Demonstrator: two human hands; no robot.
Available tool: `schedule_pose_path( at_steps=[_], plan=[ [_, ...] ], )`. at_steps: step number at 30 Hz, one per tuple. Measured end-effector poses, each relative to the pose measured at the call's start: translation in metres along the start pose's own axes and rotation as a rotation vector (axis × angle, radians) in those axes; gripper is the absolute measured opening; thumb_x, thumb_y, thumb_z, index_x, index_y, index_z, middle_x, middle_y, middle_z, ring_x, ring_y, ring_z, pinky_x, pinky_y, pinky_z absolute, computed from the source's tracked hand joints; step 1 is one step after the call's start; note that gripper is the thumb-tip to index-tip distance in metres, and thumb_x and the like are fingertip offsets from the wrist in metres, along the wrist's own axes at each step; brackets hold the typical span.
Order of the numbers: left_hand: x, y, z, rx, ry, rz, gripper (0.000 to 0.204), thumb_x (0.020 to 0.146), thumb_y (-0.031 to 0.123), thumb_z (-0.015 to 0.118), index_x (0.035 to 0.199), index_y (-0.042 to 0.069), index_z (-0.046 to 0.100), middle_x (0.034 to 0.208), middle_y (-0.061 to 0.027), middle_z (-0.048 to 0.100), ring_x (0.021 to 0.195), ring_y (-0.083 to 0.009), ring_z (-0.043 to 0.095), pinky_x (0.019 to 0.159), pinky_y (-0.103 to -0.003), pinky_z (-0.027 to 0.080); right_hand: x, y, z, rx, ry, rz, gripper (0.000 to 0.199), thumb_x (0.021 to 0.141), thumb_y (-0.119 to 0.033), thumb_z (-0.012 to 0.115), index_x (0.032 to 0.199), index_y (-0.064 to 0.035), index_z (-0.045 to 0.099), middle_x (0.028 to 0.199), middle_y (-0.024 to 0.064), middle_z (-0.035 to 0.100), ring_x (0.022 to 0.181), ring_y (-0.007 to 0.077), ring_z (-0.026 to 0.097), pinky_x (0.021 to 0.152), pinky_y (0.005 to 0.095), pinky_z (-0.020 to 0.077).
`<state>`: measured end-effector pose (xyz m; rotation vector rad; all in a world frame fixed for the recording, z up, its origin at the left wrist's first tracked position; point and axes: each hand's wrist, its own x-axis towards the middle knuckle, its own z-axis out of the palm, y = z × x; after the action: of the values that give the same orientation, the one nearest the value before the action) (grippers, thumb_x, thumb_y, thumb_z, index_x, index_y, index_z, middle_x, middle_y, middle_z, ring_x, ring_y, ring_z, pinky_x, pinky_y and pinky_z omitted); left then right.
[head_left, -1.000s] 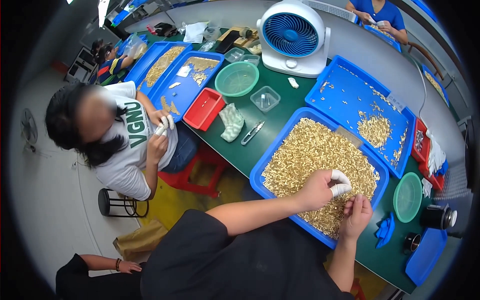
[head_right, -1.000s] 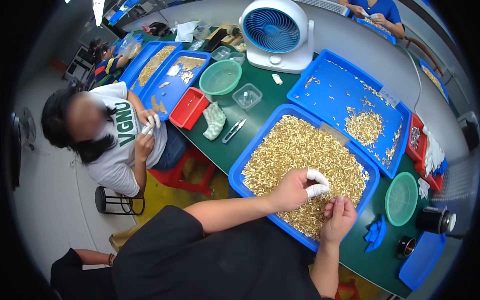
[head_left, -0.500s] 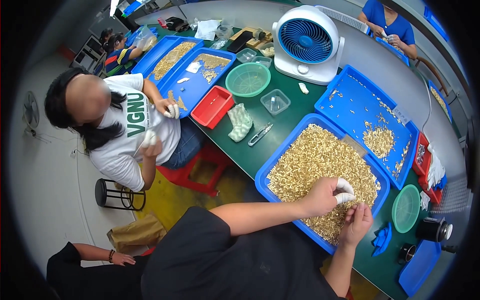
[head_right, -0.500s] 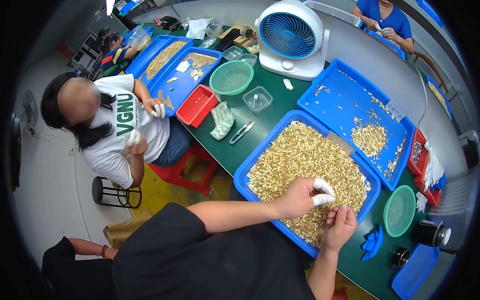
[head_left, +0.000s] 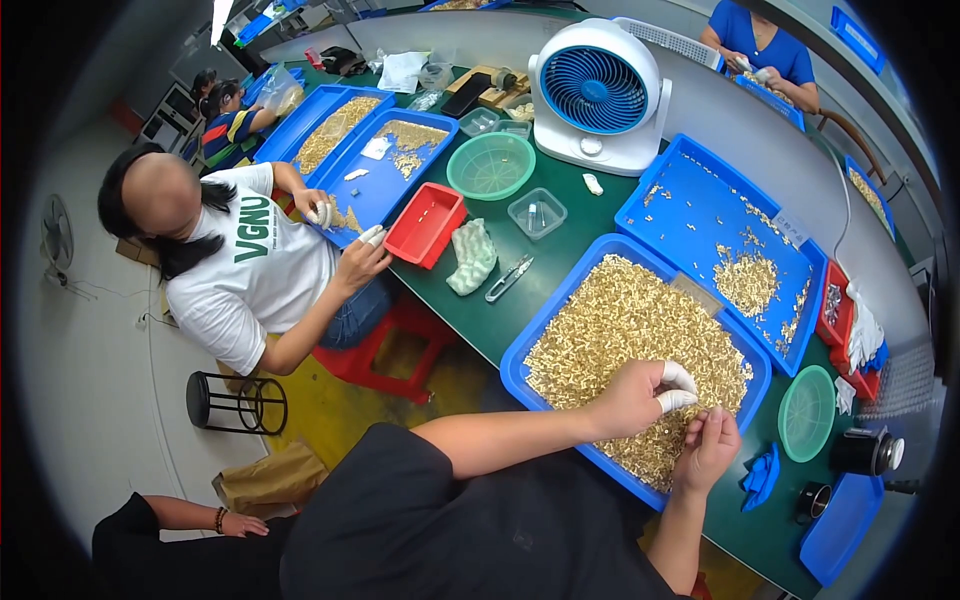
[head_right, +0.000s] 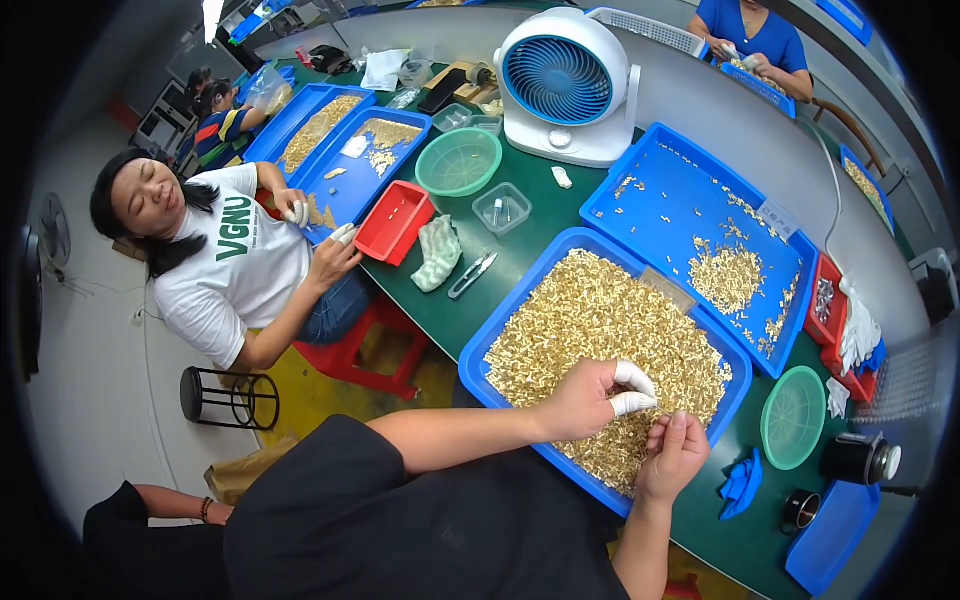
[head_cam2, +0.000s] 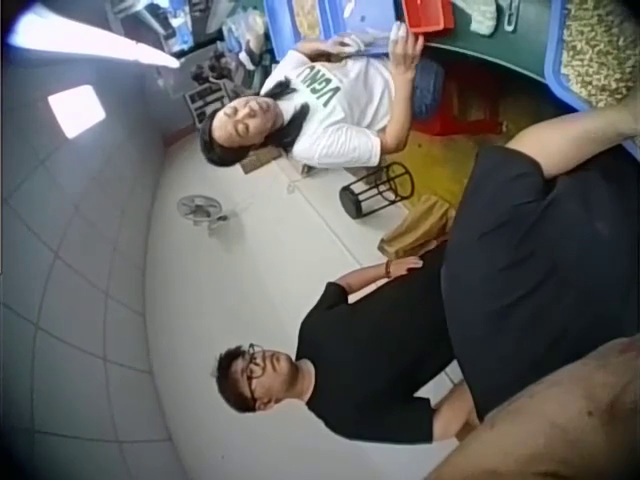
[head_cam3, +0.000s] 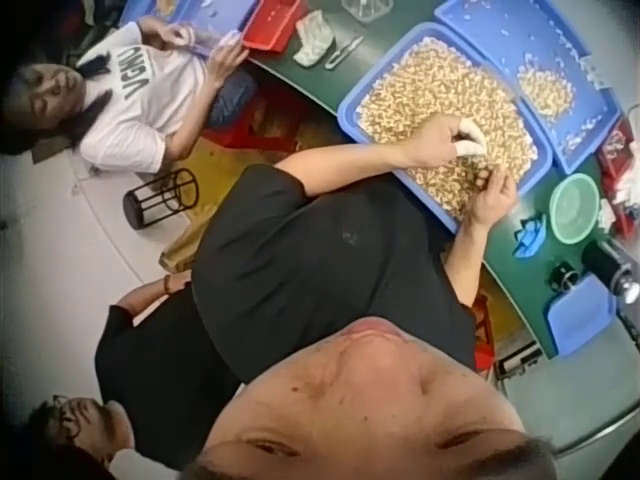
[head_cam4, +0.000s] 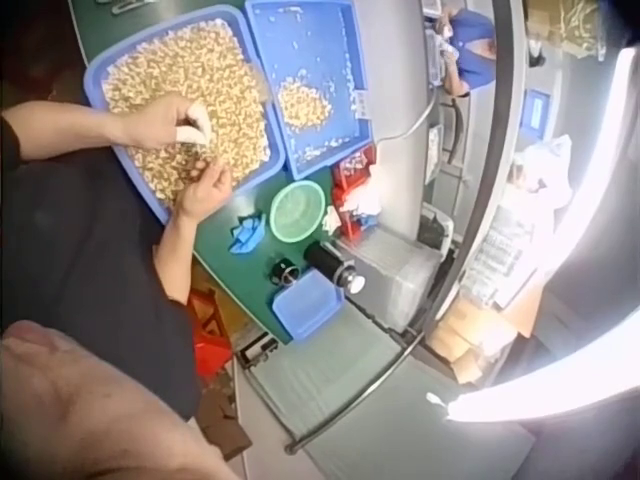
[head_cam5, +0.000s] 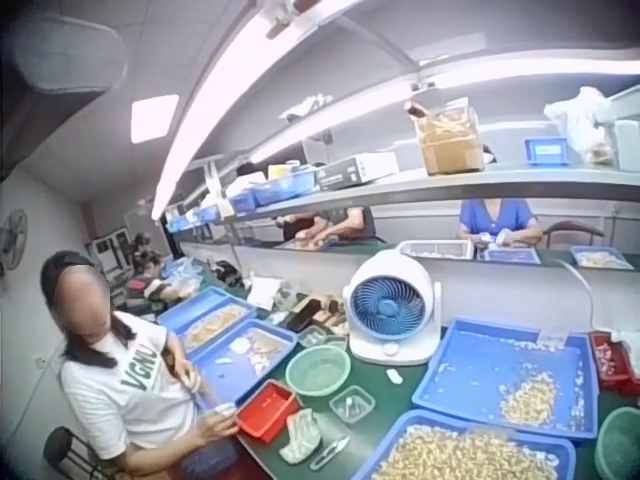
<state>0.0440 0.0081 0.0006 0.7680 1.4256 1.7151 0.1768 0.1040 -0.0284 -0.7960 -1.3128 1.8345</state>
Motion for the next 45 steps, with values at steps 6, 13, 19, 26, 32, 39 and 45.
schedule_pose_path(
  at_steps=[6, 13, 19, 26, 32, 39, 45],
  plan=[
    [0.000, 0.006, -0.004, 0.464, 0.015, 0.303, 0.009, 0.085, 0.008, 0.066, 0.091, 0.001, 0.065, 0.082, -0.0042, 0.066, 0.076, -0.0085, 0.059, 0.068, -0.025, 0.048, 0.000, 0.003, -0.003, -0.019, -0.002, -0.024, 0.018, 0.095, -0.017, 0.055, 0.087, -0.0007, 0.057, 0.072, 0.0048, 0.059, 0.055, 0.0067, 0.049, 0.048, 0.0175, 0.0384],
    [0.001, 0.005, -0.002, 0.381, 0.059, 0.240, 0.009, 0.084, 0.008, 0.067, 0.090, 0.002, 0.065, 0.079, -0.0064, 0.065, 0.069, -0.0106, 0.059, 0.061, -0.027, 0.047, 0.000, 0.003, -0.001, -0.079, 0.014, -0.042, 0.020, 0.095, -0.017, 0.054, 0.083, -0.0007, 0.057, 0.070, 0.0045, 0.058, 0.054, 0.0062, 0.049, 0.048, 0.0173, 0.0378],
    [0.002, 0.014, -0.002, 0.310, 0.019, 0.174, 0.010, 0.082, 0.008, 0.068, 0.090, 0.003, 0.065, 0.078, -0.0083, 0.064, 0.067, -0.0181, 0.060, 0.060, -0.029, 0.047, -0.001, -0.001, 0.000, -0.039, 0.002, 0.003, 0.020, 0.095, -0.018, 0.054, 0.083, -0.0026, 0.057, 0.068, 0.0019, 0.056, 0.054, 0.0052, 0.046, 0.048, 0.0170, 0.0345],
    [0.006, 0.006, -0.009, 0.475, -0.033, 0.462, 0.008, 0.080, 0.006, 0.069, 0.088, 0.004, 0.066, 0.078, -0.0088, 0.063, 0.067, -0.0208, 0.060, 0.059, -0.030, 0.046, 0.001, -0.005, 0.004, 0.067, 0.052, 0.029, 0.019, 0.095, -0.018, 0.054, 0.083, -0.0030, 0.057, 0.068, 0.0018, 0.055, 0.054, 0.0055, 0.046, 0.048, 0.0172, 0.0345],
    [0.006, 0.011, -0.006, 0.483, 0.000, 0.353, 0.008, 0.082, 0.008, 0.068, 0.088, 0.003, 0.066, 0.078, -0.0096, 0.063, 0.066, -0.0208, 0.060, 0.058, -0.031, 0.046, 0.001, -0.001, 0.001, -0.054, 0.000, -0.027, 0.020, 0.096, -0.017, 0.053, 0.082, -0.0030, 0.057, 0.067, 0.0017, 0.056, 0.053, 0.0055, 0.046, 0.047, 0.0172, 0.0352],
    [0.007, 0.012, -0.006, 0.456, -0.023, 0.253, 0.008, 0.082, 0.008, 0.068, 0.087, 0.003, 0.066, 0.077, -0.0093, 0.064, 0.069, -0.0215, 0.061, 0.060, -0.031, 0.047, -0.001, -0.003, 0.004, -0.142, 0.028, -0.069, 0.021, 0.095, -0.017, 0.054, 0.081, -0.0022, 0.057, 0.066, 0.0020, 0.056, 0.053, 0.0055, 0.047, 0.047, 0.0172, 0.0357],
    [0.009, 0.014, -0.011, 0.452, -0.089, 0.342, 0.010, 0.080, 0.005, 0.069, 0.090, 0.002, 0.067, 0.084, -0.0093, 0.065, 0.076, -0.0216, 0.062, 0.065, -0.031, 0.048, -0.001, -0.006, 0.004, -0.087, 0.015, -0.021, 0.022, 0.094, -0.016, 0.055, 0.081, 0.0006, 0.059, 0.065, 0.0047, 0.059, 0.051, 0.0064, 0.049, 0.047, 0.0178, 0.0366]
  ],
)
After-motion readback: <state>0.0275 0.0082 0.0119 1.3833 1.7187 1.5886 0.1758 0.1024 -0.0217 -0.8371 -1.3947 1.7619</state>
